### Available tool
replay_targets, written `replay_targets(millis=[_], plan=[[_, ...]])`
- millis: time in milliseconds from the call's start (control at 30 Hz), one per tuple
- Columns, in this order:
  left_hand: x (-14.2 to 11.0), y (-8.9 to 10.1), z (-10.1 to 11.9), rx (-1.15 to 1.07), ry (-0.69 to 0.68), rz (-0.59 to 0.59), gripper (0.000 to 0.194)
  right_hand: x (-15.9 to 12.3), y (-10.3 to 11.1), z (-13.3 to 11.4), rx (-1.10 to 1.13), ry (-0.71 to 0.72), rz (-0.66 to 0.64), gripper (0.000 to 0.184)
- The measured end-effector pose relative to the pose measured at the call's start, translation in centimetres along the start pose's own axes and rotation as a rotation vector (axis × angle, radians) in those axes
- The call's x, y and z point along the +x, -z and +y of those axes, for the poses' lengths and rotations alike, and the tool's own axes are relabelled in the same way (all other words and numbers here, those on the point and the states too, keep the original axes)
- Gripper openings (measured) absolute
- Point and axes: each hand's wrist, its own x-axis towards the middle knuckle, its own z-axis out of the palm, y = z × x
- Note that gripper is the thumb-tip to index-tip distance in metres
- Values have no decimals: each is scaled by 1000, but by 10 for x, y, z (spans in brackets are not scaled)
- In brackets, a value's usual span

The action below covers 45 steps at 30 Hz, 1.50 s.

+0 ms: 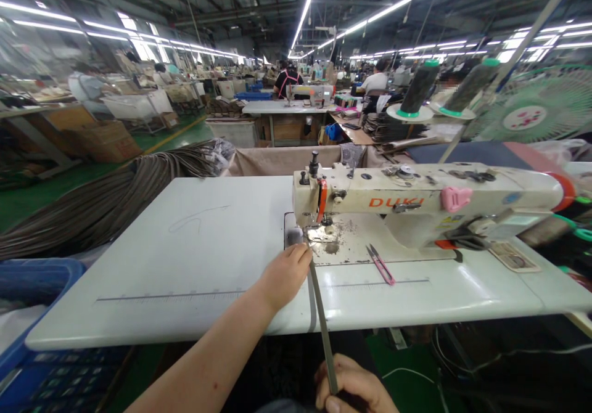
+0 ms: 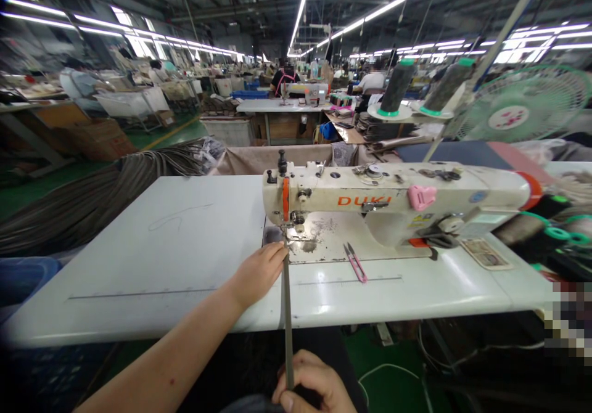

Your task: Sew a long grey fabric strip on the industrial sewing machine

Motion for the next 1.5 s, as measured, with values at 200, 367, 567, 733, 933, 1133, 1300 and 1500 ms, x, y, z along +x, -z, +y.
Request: replay_targets(millis=[200, 367, 567, 733, 933, 1133, 1300, 1500], plan=[[1, 3, 1, -9, -6, -21, 21, -1, -6, 20, 185, -120, 78, 39], [2, 4, 2, 8, -20, 32, 20, 3, -5, 3, 50, -66, 58, 38], [0, 0, 0, 24, -2, 48, 22, 6, -3, -11, -21, -17, 6, 46], [0, 0, 1, 29, -15, 31, 22, 3, -2, 0, -37, 1, 4, 45], [0, 1, 1, 26, -13, -24, 23, 1, -2, 2, -44, -14, 19, 44], [0, 3, 1, 13, 7, -36, 24, 0, -6, -14, -20, -64, 34, 46], [0, 4, 1, -15, 33, -45, 19, 3, -4, -1, -64, -66, 81, 43], [1, 5, 1, -19, 20, -61, 17, 5, -3, 20, 5, -111, 187, 37]])
